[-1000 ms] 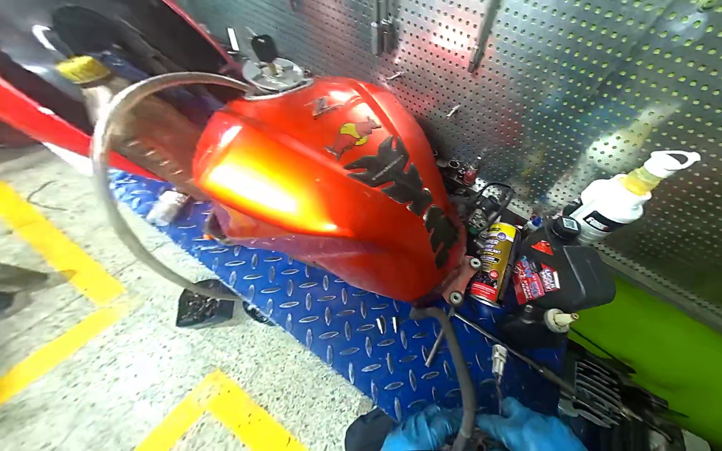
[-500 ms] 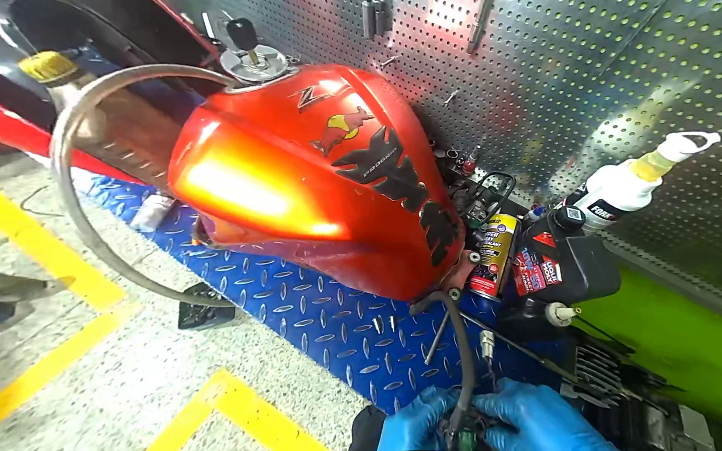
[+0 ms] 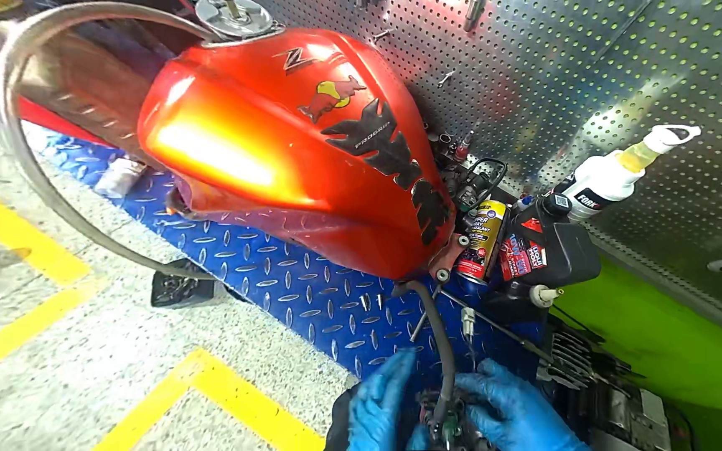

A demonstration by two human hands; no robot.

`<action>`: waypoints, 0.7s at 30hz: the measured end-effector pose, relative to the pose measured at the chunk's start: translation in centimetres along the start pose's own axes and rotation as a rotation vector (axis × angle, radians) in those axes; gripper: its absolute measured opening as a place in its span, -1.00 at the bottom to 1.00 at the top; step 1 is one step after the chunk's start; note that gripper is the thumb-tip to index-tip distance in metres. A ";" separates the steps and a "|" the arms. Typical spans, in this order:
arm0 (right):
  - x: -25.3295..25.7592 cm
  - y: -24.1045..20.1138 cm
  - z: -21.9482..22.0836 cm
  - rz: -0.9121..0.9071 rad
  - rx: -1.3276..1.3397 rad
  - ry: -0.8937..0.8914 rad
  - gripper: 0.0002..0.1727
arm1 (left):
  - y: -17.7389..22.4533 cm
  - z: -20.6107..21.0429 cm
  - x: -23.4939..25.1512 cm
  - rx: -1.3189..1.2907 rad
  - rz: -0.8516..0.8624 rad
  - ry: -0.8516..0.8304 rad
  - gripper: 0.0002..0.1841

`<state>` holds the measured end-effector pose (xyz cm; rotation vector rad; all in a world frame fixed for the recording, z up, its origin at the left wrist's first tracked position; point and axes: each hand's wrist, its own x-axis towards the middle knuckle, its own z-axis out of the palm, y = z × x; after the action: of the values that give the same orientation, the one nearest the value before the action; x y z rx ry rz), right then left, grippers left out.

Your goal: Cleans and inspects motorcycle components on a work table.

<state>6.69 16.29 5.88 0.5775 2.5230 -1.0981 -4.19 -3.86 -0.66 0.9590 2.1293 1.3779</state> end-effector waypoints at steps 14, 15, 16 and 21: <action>-0.8 -0.1 -3.1 0.122 0.857 -0.078 -0.51 | -1.8 0.8 -0.5 -0.115 0.295 0.159 -0.53; -0.6 -0.4 -3.2 0.142 0.857 -0.025 -0.50 | -2.2 1.1 0.6 -0.120 0.335 0.186 -0.51; -0.4 -0.8 -3.2 0.152 0.842 0.047 -0.48 | -2.9 1.5 1.7 -0.137 0.371 0.209 -0.48; -0.6 -1.2 -1.5 0.179 0.768 0.423 -0.31 | -5.6 4.1 5.1 -0.149 0.504 0.243 -0.41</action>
<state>6.43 16.51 7.92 1.3181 2.2150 -2.0471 -6.69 0.93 -7.37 1.3899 1.9881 1.9504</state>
